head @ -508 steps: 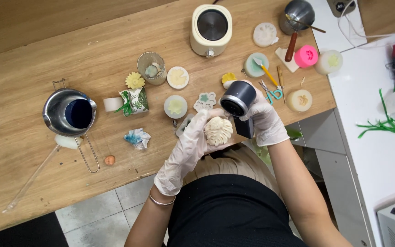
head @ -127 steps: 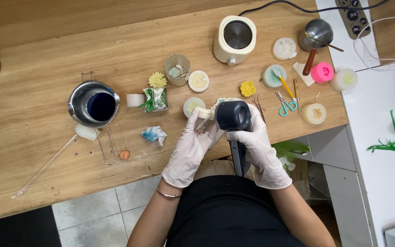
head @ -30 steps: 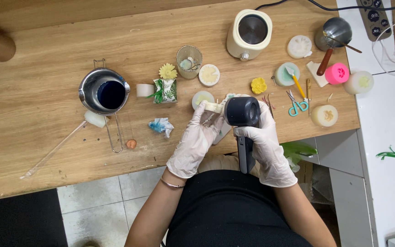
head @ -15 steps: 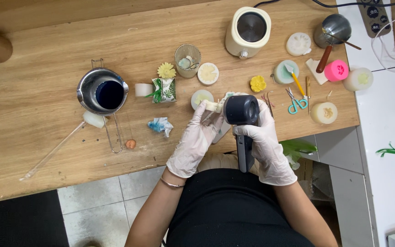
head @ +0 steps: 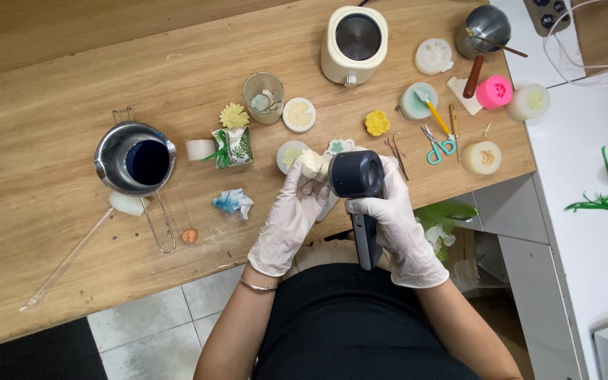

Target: The person, wearing gloves, uses a heat gun to melt and smooth the surface of decorative shaped candles, holding each candle in one hand while directing hot air at it. They also dip a spoon into a pot of melted wax and place a finished candle onto a shelf with other completed candles.

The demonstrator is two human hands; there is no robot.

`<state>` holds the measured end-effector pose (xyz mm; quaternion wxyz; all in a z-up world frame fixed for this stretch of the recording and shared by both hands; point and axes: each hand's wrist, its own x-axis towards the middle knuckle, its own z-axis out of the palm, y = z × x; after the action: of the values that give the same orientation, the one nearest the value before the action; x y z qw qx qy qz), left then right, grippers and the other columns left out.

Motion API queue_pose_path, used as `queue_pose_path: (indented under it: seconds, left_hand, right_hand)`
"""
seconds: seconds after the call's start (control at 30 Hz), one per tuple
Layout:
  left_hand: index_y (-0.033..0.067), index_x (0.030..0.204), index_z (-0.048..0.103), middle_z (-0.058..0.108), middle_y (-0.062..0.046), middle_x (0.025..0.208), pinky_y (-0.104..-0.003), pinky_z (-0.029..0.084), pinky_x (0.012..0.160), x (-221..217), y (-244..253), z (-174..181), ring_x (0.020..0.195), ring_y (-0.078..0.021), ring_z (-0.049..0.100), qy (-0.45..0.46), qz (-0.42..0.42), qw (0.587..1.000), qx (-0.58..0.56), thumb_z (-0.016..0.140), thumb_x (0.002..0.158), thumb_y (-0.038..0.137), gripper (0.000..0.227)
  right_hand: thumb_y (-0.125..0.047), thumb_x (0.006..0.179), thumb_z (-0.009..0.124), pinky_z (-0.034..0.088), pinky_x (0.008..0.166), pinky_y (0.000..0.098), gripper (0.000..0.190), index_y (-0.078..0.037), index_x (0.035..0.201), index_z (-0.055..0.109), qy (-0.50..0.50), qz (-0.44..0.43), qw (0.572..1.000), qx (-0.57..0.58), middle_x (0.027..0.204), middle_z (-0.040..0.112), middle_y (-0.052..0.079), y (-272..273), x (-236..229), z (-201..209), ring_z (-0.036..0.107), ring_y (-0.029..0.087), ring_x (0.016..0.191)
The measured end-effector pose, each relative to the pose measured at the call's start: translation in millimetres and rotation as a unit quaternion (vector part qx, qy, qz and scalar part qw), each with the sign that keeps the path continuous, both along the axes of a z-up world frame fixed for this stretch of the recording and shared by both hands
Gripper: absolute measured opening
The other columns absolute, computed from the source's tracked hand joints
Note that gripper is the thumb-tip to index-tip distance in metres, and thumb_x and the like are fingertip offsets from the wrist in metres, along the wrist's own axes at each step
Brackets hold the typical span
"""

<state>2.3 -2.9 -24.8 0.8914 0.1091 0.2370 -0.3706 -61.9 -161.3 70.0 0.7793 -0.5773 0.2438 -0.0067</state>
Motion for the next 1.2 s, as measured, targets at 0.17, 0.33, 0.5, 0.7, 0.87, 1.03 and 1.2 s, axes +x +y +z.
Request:
queue_pose_path:
  seconds: [0.17, 0.33, 0.5, 0.7, 0.87, 1.03, 1.2]
  left_hand:
    - [0.007, 0.135, 0.056, 0.062, -0.009, 0.129, -0.03, 0.057, 0.089, -7.3, -5.5, -2.7, 0.113, -0.0191, 0.062, 0.007, -0.018, 0.999, -0.027, 0.067, 0.099, 0.031, 0.045]
    - [0.0057, 0.142, 0.053, 0.061, -0.011, 0.13, -0.032, 0.056, 0.09, -10.6, -5.9, 5.1, 0.114, -0.0215, 0.063, -0.056, -0.028, 0.998, -0.016, 0.066, 0.102, 0.028, 0.047]
    - [0.0084, 0.144, 0.047, 0.061, -0.011, 0.133, -0.036, 0.055, 0.099, -7.5, -16.2, 36.3, 0.12, -0.0256, 0.064, -0.134, -0.034, 0.99, 0.027, 0.068, 0.1, 0.018, 0.049]
    - [0.0098, 0.148, 0.04, 0.056, -0.01, 0.142, -0.039, 0.052, 0.108, -2.1, -28.6, 75.2, 0.129, -0.0254, 0.06, -0.222, -0.08, 0.966, 0.109, 0.068, 0.097, 0.006, 0.058]
    - [0.0108, 0.149, 0.04, 0.049, -0.011, 0.153, -0.041, 0.048, 0.113, -1.4, -38.6, 85.4, 0.134, -0.0239, 0.054, -0.25, -0.1, 0.958, 0.1, 0.069, 0.095, 0.01, 0.061]
    - [0.0087, 0.143, 0.049, 0.049, -0.02, 0.149, -0.051, 0.041, 0.119, -7.5, -54.2, 74.6, 0.135, -0.0322, 0.054, -0.171, -0.063, 0.983, 0.022, 0.064, 0.101, 0.038, 0.054]
    - [0.0094, 0.133, 0.055, 0.05, -0.014, 0.147, -0.053, 0.041, 0.116, -15.2, -69.0, 68.0, 0.134, -0.0277, 0.054, -0.15, -0.052, 0.982, 0.098, 0.059, 0.101, 0.04, 0.045]
  right_hand:
    - [0.014, 0.064, 0.07, 0.055, 0.07, 0.0263, 0.078, -0.005, 0.138, 0.053, 0.001, -0.009, 1.0, -0.002, 0.111, 0.063, 0.004, -2.9, -11.2, -1.5, 0.063, 0.011, 0.091]
    - [0.015, 0.063, 0.07, 0.057, 0.072, 0.0269, 0.082, -0.005, 0.14, 0.051, 0.006, -0.056, 0.998, 0.009, 0.114, 0.065, 0.005, -7.7, -21.6, -0.8, 0.065, 0.012, 0.091]
    - [0.012, 0.066, 0.066, 0.057, 0.066, 0.031, 0.074, -0.002, 0.137, 0.051, 0.007, -0.115, 0.99, 0.076, 0.106, 0.067, 0.011, -19.4, -34.3, 11.1, 0.066, 0.019, 0.076]
    - [0.002, 0.072, 0.059, 0.055, 0.064, 0.0336, 0.06, 0.007, 0.132, 0.055, -0.009, -0.156, 0.97, 0.188, 0.106, 0.067, 0.019, -28.5, -45.3, 15.6, 0.063, 0.023, 0.07]
    - [-0.004, 0.075, 0.057, 0.054, 0.066, 0.0354, 0.054, 0.013, 0.126, 0.057, -0.023, -0.167, 0.958, 0.231, 0.111, 0.069, 0.024, -38.3, -44.3, 17.3, 0.062, 0.024, 0.071]
    - [-0.004, 0.073, 0.057, 0.054, 0.065, 0.0366, 0.055, 0.011, 0.126, 0.057, -0.011, -0.191, 0.951, 0.243, 0.11, 0.068, 0.025, -47.0, -56.4, 9.0, 0.062, 0.024, 0.07]
    - [-0.005, 0.072, 0.057, 0.054, 0.065, 0.0356, 0.055, 0.011, 0.125, 0.057, -0.011, -0.189, 0.953, 0.237, 0.117, 0.07, 0.025, -55.7, -53.6, 16.4, 0.062, 0.023, 0.069]
